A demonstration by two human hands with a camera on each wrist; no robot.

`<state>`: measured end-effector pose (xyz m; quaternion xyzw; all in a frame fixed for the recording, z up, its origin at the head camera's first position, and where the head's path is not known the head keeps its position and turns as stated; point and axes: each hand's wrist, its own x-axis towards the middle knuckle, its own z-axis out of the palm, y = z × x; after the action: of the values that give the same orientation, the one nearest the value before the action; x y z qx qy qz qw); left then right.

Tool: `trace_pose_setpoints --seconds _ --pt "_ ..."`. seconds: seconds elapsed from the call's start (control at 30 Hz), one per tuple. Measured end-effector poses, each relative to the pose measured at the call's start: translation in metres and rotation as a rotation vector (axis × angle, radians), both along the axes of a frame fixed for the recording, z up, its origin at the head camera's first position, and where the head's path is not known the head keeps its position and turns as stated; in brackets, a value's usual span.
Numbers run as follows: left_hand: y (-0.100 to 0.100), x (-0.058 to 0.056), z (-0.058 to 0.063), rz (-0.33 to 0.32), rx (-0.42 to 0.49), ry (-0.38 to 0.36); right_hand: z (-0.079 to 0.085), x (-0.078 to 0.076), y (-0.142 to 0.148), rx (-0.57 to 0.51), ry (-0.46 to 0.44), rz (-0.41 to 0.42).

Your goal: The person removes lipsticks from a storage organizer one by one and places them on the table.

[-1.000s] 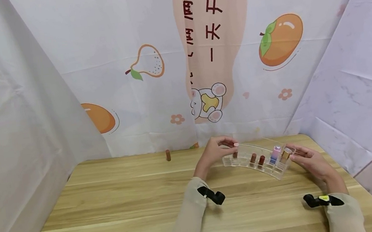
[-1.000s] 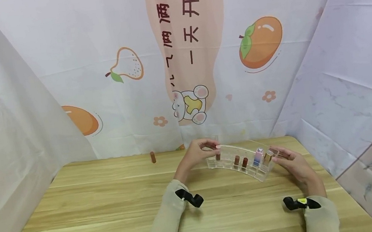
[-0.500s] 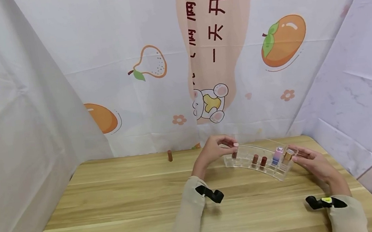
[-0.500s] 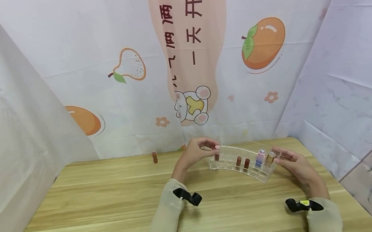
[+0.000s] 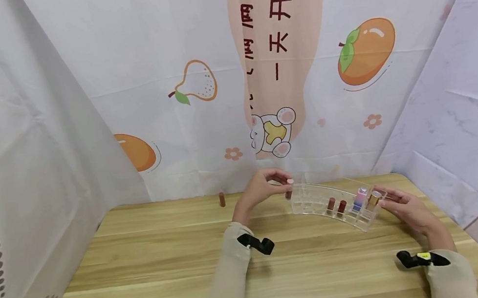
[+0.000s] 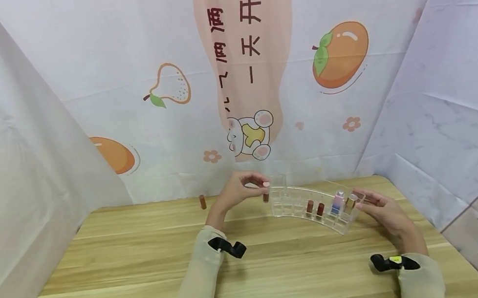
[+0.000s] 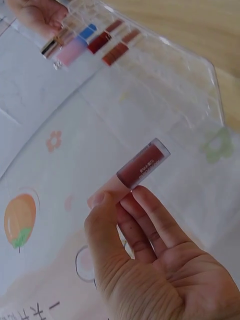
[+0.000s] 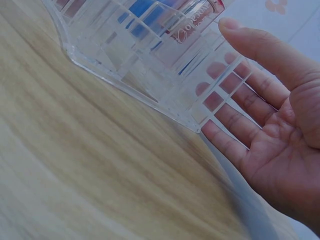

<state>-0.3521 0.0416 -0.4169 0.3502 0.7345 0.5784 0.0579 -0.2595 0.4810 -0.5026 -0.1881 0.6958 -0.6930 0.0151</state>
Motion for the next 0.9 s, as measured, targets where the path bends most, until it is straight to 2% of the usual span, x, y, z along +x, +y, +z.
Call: trace_pose_setpoints --seconds 0.13,0.33,0.6,0.77,0.9 --pt "-0.019 0.000 0.008 0.011 -0.011 0.031 0.000 -0.001 -0.001 -0.007 -0.010 0.002" --pt "-0.050 -0.002 0.015 0.052 -0.007 0.022 0.001 -0.002 -0.002 -0.017 -0.015 0.012" --pt "-0.084 -0.003 0.014 0.131 0.016 -0.001 0.001 0.003 0.001 -0.009 -0.006 0.016" --pt "-0.105 -0.001 0.012 0.210 -0.018 -0.041 0.001 0.003 0.000 -0.031 -0.003 0.034" --pt "-0.119 -0.002 0.008 0.248 -0.023 -0.043 0.000 0.002 -0.001 -0.044 -0.004 0.044"
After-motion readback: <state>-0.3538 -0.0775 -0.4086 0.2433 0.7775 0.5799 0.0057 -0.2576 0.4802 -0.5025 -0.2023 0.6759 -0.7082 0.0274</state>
